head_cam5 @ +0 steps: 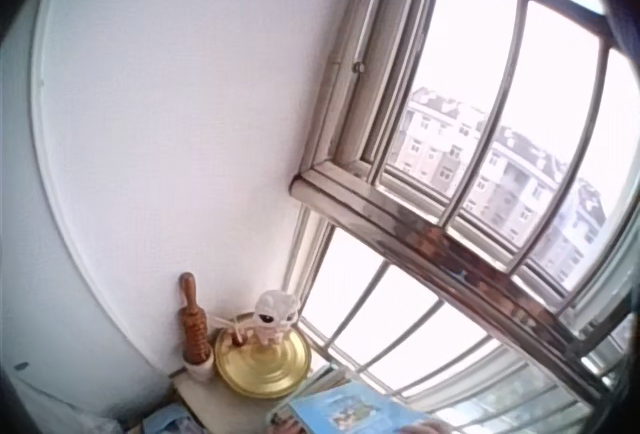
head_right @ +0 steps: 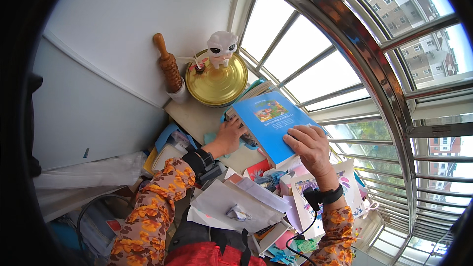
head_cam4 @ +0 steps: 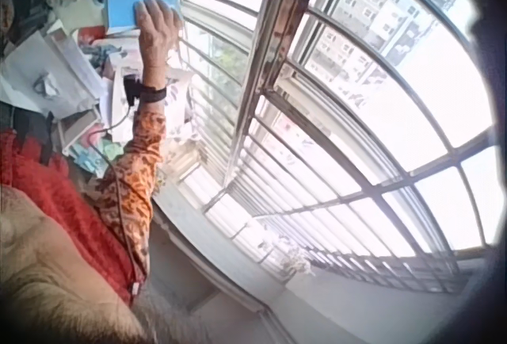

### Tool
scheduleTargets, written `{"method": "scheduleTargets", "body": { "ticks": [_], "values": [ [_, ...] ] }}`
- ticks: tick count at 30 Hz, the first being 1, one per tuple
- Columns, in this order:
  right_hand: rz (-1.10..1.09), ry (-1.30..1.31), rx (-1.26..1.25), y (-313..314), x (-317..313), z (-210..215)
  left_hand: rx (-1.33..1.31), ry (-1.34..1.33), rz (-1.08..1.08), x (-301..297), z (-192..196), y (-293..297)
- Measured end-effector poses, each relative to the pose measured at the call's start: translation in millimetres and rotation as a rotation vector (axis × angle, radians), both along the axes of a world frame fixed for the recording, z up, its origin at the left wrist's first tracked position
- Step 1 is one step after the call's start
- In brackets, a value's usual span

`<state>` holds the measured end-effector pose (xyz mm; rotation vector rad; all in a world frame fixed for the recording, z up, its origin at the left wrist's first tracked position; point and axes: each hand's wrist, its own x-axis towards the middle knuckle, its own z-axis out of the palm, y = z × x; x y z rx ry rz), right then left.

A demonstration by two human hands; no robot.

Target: The person sorts through a stack of children's drawings and small books on a cluttered table near a window. They pick up items, flip through pages, and place them back into a blue tray or onto the table.

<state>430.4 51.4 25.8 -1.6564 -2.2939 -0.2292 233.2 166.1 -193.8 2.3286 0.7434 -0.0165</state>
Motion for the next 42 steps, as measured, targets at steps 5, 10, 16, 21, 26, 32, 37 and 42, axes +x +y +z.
{"method": "scheduleTargets", "body": {
  "ticks": [5,10,16,21,26,32,37,42],
  "values": [
    [0.066,-0.056,-0.121,7.3,12.0,-0.3,-0.016,-0.051,-0.05,-7.2,3.4,0.2],
    [0.107,-0.136,-0.142,12.8,16.5,8.7,-0.03,-0.032,-0.117,-14.5,8.9,4.5],
    [0.112,-0.159,-0.212,28.7,21.9,20.8,-0.021,-0.043,-0.112,-14.3,9.0,4.4],
    [0.142,-0.225,-0.211,44.3,5.1,18.5,-0.009,-0.055,-0.106,-14.7,1.7,1.8],
    [0.148,-0.125,-0.353,70.5,-11.5,13.2,-0.027,-0.13,-0.068,-14.3,-4.8,-6.1],
    [0.136,-0.07,-0.447,99.0,-16.2,-6.0,-0.206,-0.109,-0.082,-18.1,8.2,-3.8],
    [0.114,-0.044,-0.491,127.1,-9.4,-56.0,-0.335,-0.122,-0.021,-21.9,22.8,-6.0],
    [0.117,-0.107,-0.489,137.7,-10.3,-108.7,-0.263,-0.137,-0.072,-23.5,8.7,-7.9]
  ]
}}
